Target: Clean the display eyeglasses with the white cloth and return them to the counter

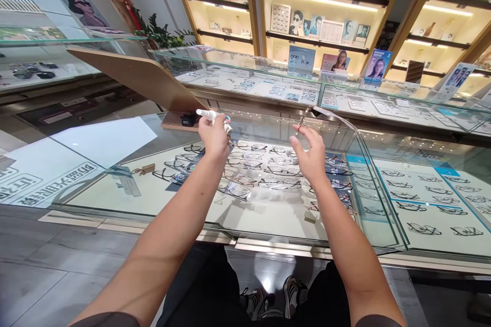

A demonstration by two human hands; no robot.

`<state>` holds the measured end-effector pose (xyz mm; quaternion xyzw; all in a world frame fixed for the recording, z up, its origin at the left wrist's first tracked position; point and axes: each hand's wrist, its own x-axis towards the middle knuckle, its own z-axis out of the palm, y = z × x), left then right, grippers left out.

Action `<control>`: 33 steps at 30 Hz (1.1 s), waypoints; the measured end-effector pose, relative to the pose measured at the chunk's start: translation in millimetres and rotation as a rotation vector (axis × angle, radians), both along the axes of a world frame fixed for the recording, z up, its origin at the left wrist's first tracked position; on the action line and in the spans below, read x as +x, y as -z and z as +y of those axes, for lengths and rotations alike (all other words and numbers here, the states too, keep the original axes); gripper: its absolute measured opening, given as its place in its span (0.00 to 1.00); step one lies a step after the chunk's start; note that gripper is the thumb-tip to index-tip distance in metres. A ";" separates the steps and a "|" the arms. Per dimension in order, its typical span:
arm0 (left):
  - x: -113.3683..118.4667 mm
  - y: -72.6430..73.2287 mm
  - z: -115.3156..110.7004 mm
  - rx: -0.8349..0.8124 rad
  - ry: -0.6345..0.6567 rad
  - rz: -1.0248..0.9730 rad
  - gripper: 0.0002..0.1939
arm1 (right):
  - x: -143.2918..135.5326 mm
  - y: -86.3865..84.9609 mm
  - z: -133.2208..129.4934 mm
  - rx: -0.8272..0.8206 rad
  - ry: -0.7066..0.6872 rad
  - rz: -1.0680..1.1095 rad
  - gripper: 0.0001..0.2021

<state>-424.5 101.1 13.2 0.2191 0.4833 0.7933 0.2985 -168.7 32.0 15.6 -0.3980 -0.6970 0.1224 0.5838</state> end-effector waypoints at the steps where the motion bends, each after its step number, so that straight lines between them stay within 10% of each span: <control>1: 1.9 0.7 -0.2 0.023 0.011 0.028 0.12 | 0.3 -0.9 -0.5 -0.001 -0.002 0.005 0.13; 14: 30.2 7.8 -30.3 0.190 0.295 0.633 0.20 | -4.1 -7.8 -6.6 -0.143 -0.137 0.151 0.13; 21: 43.1 2.4 -36.3 0.140 0.797 0.151 0.26 | -6.6 -7.2 -6.9 -0.256 -0.259 0.203 0.16; 28: 45.4 -11.3 -50.2 0.159 1.018 -0.001 0.18 | -8.1 -10.4 -10.7 -0.367 -0.347 0.207 0.17; 33: 46.3 -15.4 -55.3 0.085 1.062 0.133 0.44 | -13.2 -10.2 -15.1 -0.441 -0.457 0.157 0.18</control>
